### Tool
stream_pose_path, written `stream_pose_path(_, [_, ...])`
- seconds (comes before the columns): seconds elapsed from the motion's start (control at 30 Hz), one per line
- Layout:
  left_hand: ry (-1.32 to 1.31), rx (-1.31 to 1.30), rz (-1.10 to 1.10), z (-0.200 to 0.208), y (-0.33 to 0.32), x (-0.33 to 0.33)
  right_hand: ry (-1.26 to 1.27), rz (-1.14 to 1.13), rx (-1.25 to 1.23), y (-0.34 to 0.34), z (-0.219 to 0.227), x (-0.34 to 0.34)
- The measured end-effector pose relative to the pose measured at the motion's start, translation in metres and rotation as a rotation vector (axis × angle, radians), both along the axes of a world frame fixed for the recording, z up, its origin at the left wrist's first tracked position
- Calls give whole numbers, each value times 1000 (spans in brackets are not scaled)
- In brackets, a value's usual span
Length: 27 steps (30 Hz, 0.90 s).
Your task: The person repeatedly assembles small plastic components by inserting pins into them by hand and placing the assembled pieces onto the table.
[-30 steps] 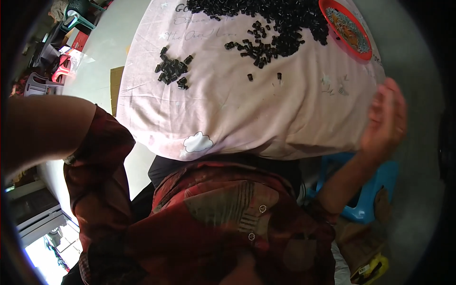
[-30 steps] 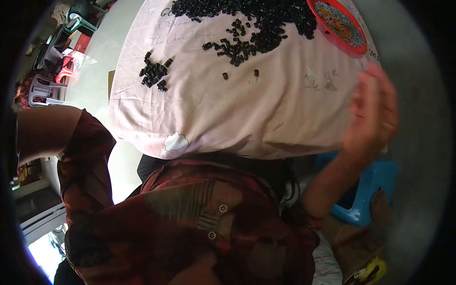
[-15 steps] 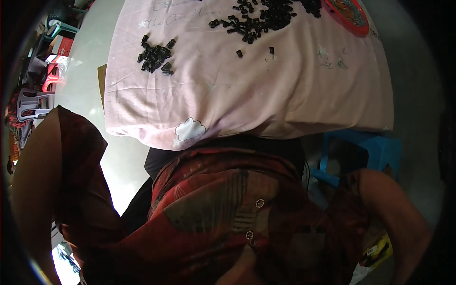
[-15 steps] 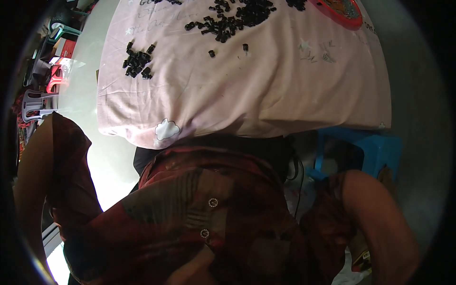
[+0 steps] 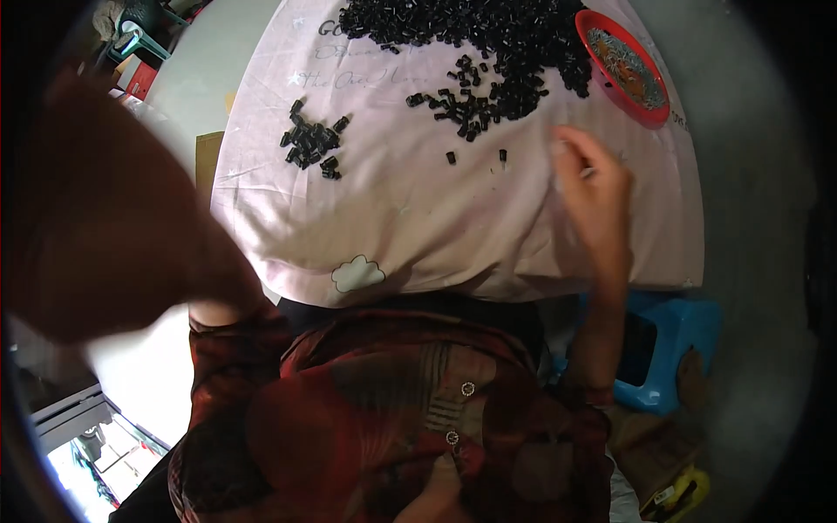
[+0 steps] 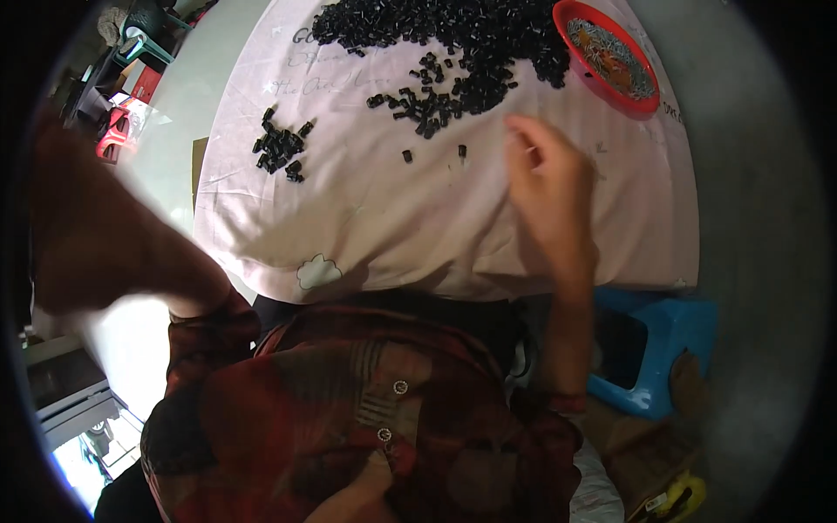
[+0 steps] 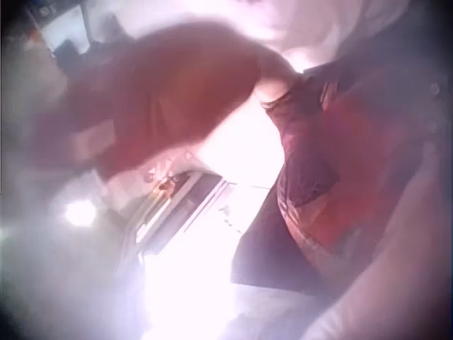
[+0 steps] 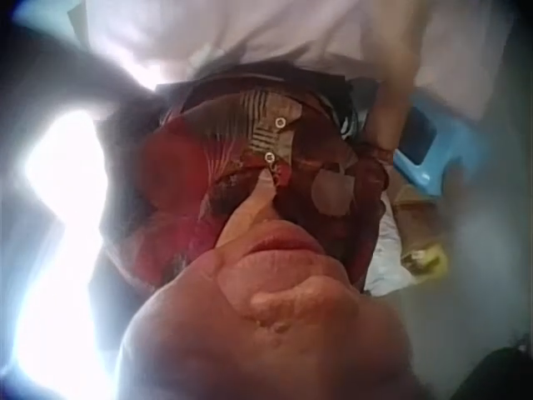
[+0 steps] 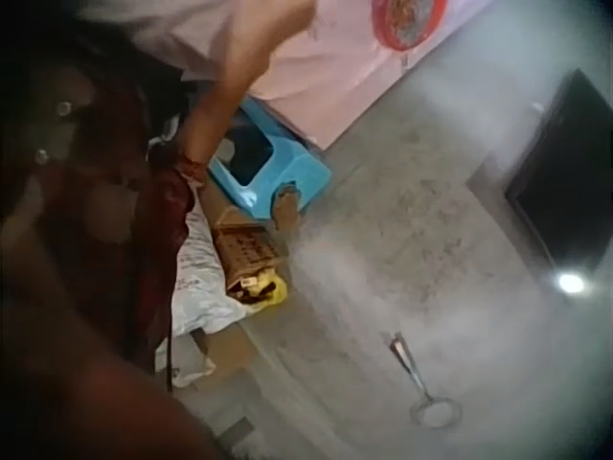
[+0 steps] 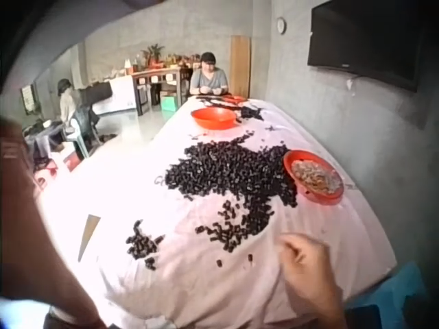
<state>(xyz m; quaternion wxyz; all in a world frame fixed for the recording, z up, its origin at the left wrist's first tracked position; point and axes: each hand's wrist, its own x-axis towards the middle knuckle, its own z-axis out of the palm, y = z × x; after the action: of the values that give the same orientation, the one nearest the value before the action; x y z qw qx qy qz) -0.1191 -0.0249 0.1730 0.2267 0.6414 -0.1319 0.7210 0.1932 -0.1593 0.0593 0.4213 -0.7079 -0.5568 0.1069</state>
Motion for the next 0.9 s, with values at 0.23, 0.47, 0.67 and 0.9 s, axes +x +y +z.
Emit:
stream_pose_path(0.23, [814, -540, 140, -80, 35, 115, -343, 115, -65, 21, -24, -5])
stream_pose_path(0.47, [1135, 7, 329, -150, 68, 196, -4, 57, 161, 28, -56, -6])
stream_pose_path(0.67, [1199, 153, 298, -178, 36, 201, 54, -7, 132, 16, -51, -3])
stream_pose_path(0.9, [1039, -294, 272, -161, 71, 207, 67, -57, 191, 18, -49, -1])
